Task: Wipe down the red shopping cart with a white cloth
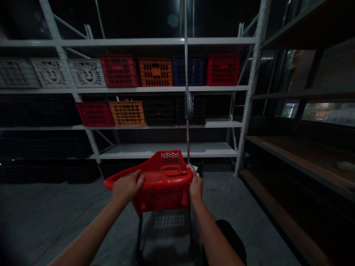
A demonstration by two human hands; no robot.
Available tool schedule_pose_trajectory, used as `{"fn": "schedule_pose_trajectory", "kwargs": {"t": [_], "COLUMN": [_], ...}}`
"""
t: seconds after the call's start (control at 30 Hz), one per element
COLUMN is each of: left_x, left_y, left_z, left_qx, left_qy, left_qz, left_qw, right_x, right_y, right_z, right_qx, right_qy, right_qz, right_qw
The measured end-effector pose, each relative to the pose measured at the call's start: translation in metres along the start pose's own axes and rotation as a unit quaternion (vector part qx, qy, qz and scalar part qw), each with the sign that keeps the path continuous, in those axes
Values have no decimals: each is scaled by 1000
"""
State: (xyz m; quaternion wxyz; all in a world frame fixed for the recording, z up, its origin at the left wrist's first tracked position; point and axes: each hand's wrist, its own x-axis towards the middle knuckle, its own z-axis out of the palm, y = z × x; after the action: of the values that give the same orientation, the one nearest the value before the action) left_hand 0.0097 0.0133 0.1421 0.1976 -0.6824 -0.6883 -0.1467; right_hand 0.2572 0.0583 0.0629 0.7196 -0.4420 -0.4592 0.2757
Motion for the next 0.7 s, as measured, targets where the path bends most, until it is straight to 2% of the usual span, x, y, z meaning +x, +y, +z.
{"fn": "schedule_pose_trajectory", "kwargs": {"t": [0.13, 0.23, 0.3, 0.4, 0.47, 0.57, 0.63, 0.7], "left_x": [8, 9, 3, -12, -21, -30, -31, -31], "left_y": [-29, -37, -27, 11, 43, 78, 86, 81], "left_z": [8, 9, 5, -4, -10, -14, -14, -13], "left_qx": [-29, -23, -33, -96, -147, -195, -200, -197], "left_qy": [30, 126, 185, 212, 206, 145, 93, 66], "left_qz": [65, 74, 68, 120, 166, 179, 171, 172], "left_qw": [997, 989, 980, 965, 953, 953, 960, 963], "right_x": [-41, -45, -28, 15, 46, 73, 71, 54], "right_y": [-12, -24, -39, -81, -116, -154, -154, -132], "right_z": [4, 8, 15, 35, 51, 71, 74, 67], "right_qx": [55, 93, 116, 186, 252, 305, 273, 194], "right_qy": [9, 6, 9, 11, -1, -69, -120, -145], "right_qz": [7, 12, 10, -9, -45, -58, -52, -45], "right_qw": [998, 996, 993, 983, 967, 948, 953, 969]}}
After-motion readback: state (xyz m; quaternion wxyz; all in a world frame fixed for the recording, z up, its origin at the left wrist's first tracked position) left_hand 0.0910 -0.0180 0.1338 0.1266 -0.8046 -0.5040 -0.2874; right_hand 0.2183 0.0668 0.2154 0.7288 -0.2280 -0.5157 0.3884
